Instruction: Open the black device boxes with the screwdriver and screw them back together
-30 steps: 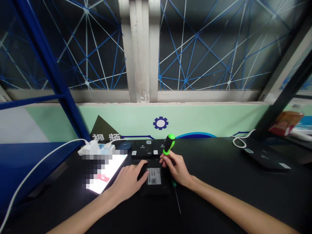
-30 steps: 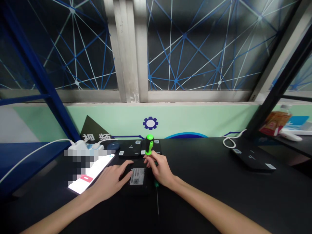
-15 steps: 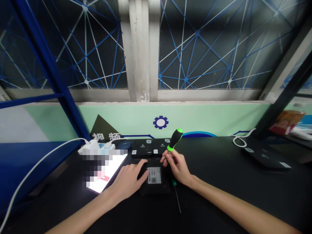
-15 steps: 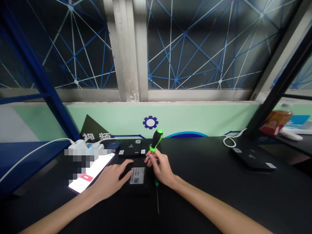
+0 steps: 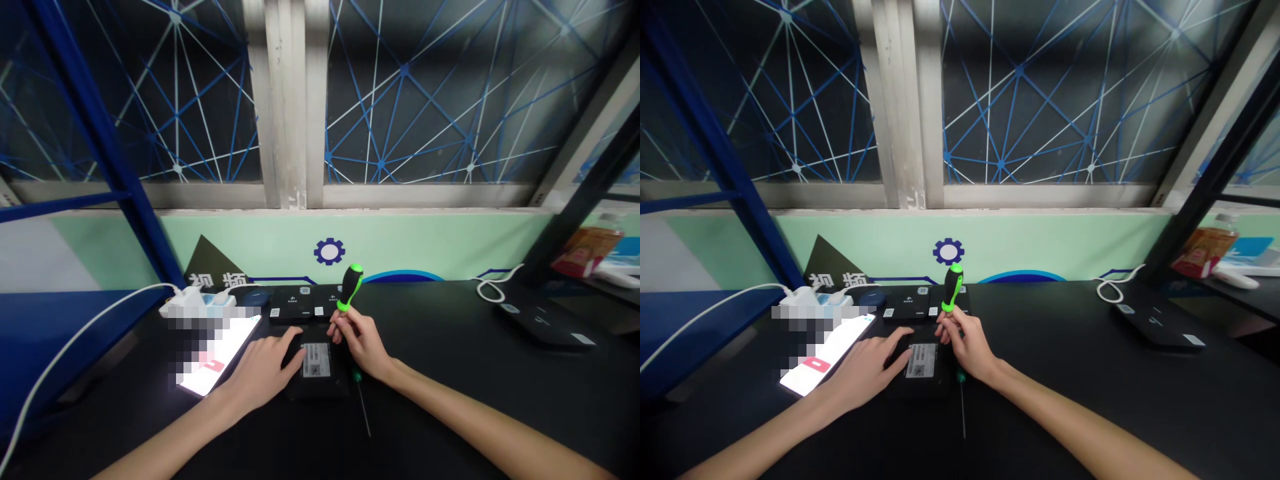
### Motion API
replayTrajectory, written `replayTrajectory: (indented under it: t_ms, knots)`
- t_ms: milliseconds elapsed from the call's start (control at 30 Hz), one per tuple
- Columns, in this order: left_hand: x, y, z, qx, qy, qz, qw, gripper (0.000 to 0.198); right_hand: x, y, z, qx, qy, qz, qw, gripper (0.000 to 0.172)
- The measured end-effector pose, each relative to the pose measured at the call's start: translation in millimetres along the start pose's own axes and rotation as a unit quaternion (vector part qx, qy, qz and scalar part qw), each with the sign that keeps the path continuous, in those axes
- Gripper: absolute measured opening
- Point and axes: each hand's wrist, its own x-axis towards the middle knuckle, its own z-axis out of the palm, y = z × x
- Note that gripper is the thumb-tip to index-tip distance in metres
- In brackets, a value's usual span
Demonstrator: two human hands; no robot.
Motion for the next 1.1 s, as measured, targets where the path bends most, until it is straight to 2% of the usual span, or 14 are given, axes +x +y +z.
replayTrajectory:
  t_ms: [400,633,867,1100]
  knots:
    - [-0.3,-0.1,-0.1,-0.002,0.003,0.004,1.000,0.048,-0.1,-5.0,0.1,-0.031,-0.014,-0.001,0.999,0.022]
    - [-0.4,0.3,-1.1,0.000,-0.001,0.003,1.000,0.048,0.6,-4.9,0.9,-0.010,-0.006,0.024,1.000,0.022]
    - [-0.1,0.7,-0.8,-0.004,-0.001,0.000,1.000,0.048,-1.5,-4.1,0.0,-0.009,-0.012,0.002,1.000,0.028]
    - [-0.1,0.6,-1.2,-0.001,-0.003,0.003,1.000,0.047,3.0,-0.7,2.4,-0.014,0.040,0.030,0.999,0.027]
